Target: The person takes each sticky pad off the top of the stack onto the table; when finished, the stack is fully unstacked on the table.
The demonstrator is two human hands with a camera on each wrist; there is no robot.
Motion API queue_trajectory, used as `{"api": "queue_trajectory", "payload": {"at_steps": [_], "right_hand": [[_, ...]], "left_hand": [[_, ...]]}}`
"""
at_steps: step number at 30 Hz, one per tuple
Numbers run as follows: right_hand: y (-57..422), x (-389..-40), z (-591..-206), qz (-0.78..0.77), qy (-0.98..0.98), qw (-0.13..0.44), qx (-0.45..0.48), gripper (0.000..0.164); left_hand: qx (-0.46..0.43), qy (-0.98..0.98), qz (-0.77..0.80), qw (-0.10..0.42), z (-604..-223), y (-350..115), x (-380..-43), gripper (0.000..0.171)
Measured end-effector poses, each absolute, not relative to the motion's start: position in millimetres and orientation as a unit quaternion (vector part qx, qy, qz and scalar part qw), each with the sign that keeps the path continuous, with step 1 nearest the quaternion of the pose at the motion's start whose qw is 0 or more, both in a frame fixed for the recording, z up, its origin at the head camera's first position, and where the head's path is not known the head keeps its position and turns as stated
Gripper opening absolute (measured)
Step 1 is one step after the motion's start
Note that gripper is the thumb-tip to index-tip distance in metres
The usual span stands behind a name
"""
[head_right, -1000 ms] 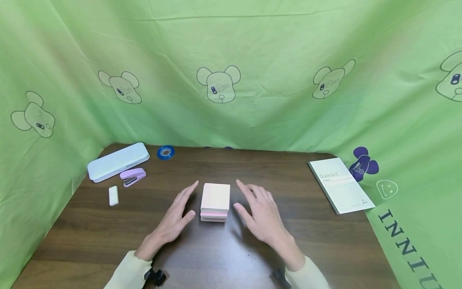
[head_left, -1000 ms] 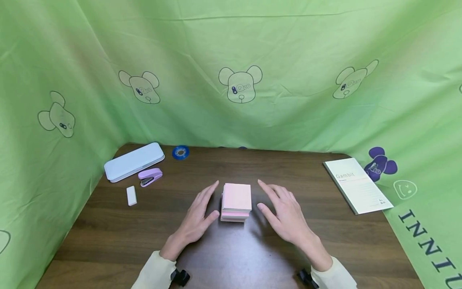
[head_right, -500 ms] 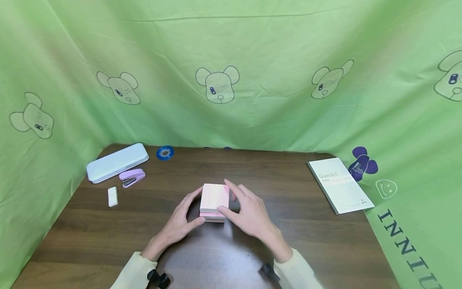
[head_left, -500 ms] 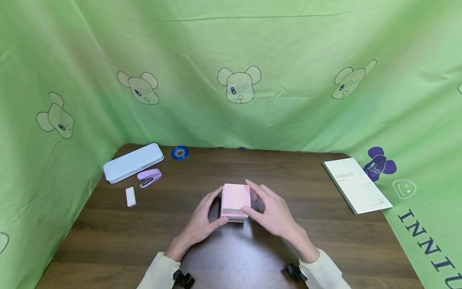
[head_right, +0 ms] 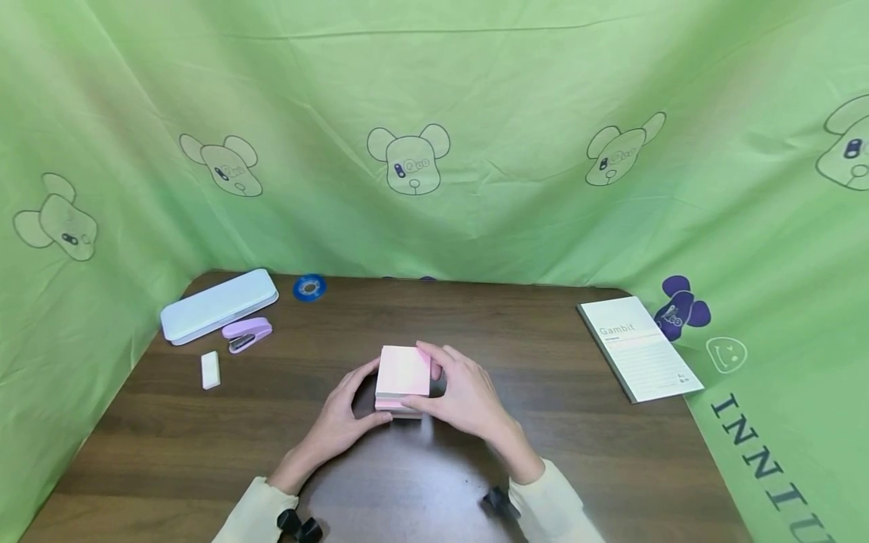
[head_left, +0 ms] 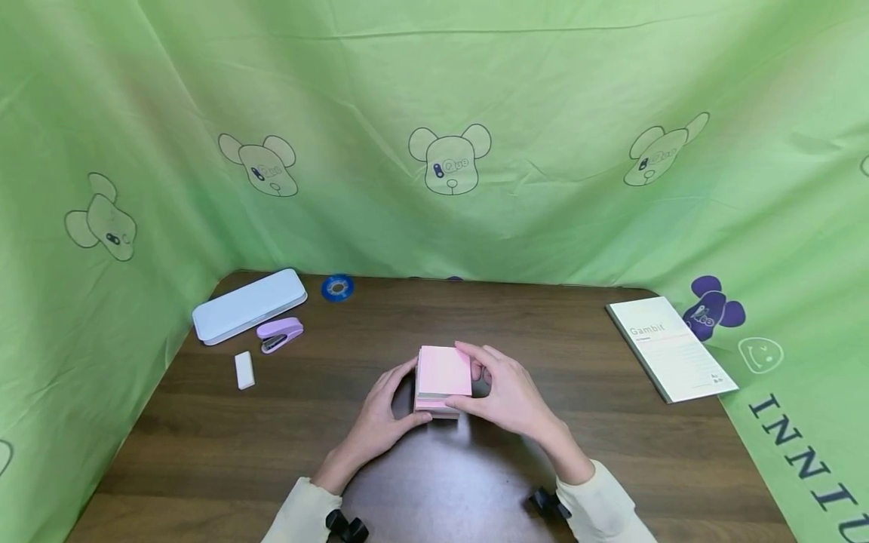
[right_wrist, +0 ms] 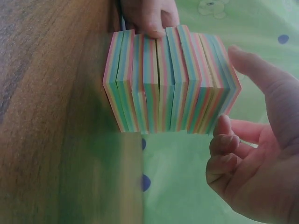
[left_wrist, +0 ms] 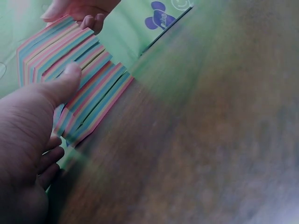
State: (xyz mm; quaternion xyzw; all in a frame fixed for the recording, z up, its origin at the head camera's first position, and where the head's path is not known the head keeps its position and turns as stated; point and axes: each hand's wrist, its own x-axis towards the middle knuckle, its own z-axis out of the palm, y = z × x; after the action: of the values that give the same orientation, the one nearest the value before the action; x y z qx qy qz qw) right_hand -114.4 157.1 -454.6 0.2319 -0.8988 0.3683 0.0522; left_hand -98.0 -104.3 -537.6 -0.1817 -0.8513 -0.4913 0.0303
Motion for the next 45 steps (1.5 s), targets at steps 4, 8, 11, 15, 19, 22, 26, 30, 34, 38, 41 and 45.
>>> {"api": "queue_trajectory", "payload": {"at_steps": [4,8,11,15,19,22,26,30,34,38,41,45], "right_hand": [[157.4,-116.6,-457.0,0.387,-0.892,0.043,0.228,0.088],[156.5,-118.6,-459.6,0.394,-0.891,0.031,0.225,0.088],[156.0,-119.2,-461.5,0.396,-0.89,0.03,0.224,0.086],[155.6,-119.1,-462.6,0.406,-0.887,0.028,0.217,0.081],[154.9,-119.6,-462.0,0.416,-0.884,0.022,0.213,0.078],[154.6,-119.9,-461.8,0.421,-0.882,0.018,0.21,0.077],[155.0,-120.0,-462.4,0.426,-0.88,0.018,0.21,0.077],[155.2,-119.9,-462.5,0.427,-0.879,0.022,0.212,0.077],[156.0,-119.9,-462.5,0.425,-0.88,0.021,0.212,0.079],[156.5,-120.5,-461.8,0.426,-0.879,0.019,0.213,0.079],[156.8,-121.3,-461.7,0.433,-0.875,0.018,0.216,0.076],[158.2,-122.3,-462.2,0.452,-0.864,0.015,0.221,0.072]], "left_hand": [[-0.19,-0.854,-0.483,0.043,-540.2,-105.9,-98.4,0.096],[-0.193,-0.852,-0.484,0.046,-541.0,-106.9,-99.2,0.097],[-0.191,-0.852,-0.486,0.041,-541.2,-106.8,-100.0,0.095],[-0.195,-0.851,-0.485,0.039,-542.0,-106.7,-101.0,0.098],[-0.206,-0.851,-0.481,0.048,-543.5,-106.9,-101.9,0.101],[-0.206,-0.85,-0.482,0.047,-543.8,-106.9,-101.8,0.101],[-0.199,-0.849,-0.488,0.035,-542.2,-106.9,-100.6,0.099],[-0.199,-0.846,-0.494,0.032,-540.9,-107.1,-99.9,0.093],[-0.194,-0.844,-0.499,0.022,-541.1,-107.3,-99.9,0.091],[-0.192,-0.842,-0.504,0.02,-541.4,-106.8,-100.3,0.092],[-0.196,-0.84,-0.505,0.028,-542.4,-106.5,-101.0,0.093],[-0.205,-0.839,-0.503,0.039,-543.9,-106.2,-101.7,0.095]]}}
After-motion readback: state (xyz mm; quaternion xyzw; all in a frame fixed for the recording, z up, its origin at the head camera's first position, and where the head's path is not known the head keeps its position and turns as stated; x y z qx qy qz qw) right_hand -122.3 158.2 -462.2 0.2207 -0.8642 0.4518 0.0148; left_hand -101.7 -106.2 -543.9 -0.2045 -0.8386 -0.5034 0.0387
